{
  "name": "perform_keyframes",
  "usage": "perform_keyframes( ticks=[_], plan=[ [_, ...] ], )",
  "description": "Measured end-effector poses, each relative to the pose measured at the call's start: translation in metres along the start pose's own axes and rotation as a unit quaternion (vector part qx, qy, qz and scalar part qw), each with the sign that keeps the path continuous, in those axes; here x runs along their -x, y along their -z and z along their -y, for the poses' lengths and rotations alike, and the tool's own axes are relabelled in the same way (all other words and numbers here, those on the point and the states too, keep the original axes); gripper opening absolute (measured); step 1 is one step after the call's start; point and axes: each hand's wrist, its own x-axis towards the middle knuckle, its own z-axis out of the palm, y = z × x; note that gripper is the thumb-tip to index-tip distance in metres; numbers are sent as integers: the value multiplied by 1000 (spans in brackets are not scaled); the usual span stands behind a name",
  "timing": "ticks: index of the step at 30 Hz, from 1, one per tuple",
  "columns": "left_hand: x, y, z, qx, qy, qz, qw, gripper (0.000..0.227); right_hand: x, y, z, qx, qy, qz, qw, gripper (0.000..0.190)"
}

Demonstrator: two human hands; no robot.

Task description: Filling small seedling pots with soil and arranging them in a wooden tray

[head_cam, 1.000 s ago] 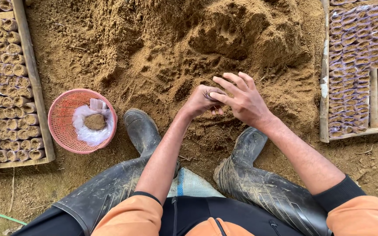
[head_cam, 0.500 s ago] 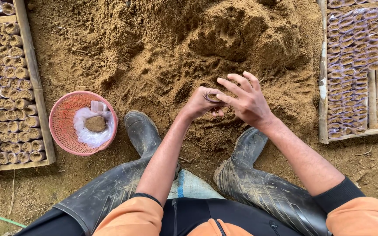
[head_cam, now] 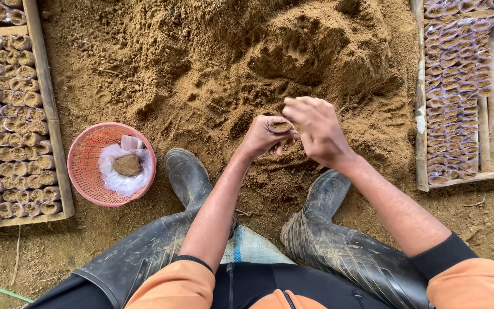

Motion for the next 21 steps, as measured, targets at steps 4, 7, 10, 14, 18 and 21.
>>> perform_keyframes(
  ticks=[4, 7, 10, 14, 18, 21],
  plan=[
    [2, -1, -8, -21, 2, -17, 1000, 18, -10, 9, -18, -121, -90, 91, 984, 50],
    [-3, 2, -3, -14, 3, -9, 1000, 33, -23, 19, -8, -93, -62, 159, 981, 51],
    [-5, 1, 5, -4, -16, 0, 1000, 39, -35, 25, 7, -56, -68, 191, 978, 49],
    [3, -7, -23, 10, -45, 13, 999, 52, -51, 36, 21, -6, -55, 245, 968, 44],
    [-1, -5, -13, 10, -58, 7, 998, 72, -59, 44, 30, 28, -50, 297, 953, 40],
    [5, -10, -26, -46, -65, 22, 997, 79, -66, 54, 45, 6, -66, 298, 952, 34]
  ],
)
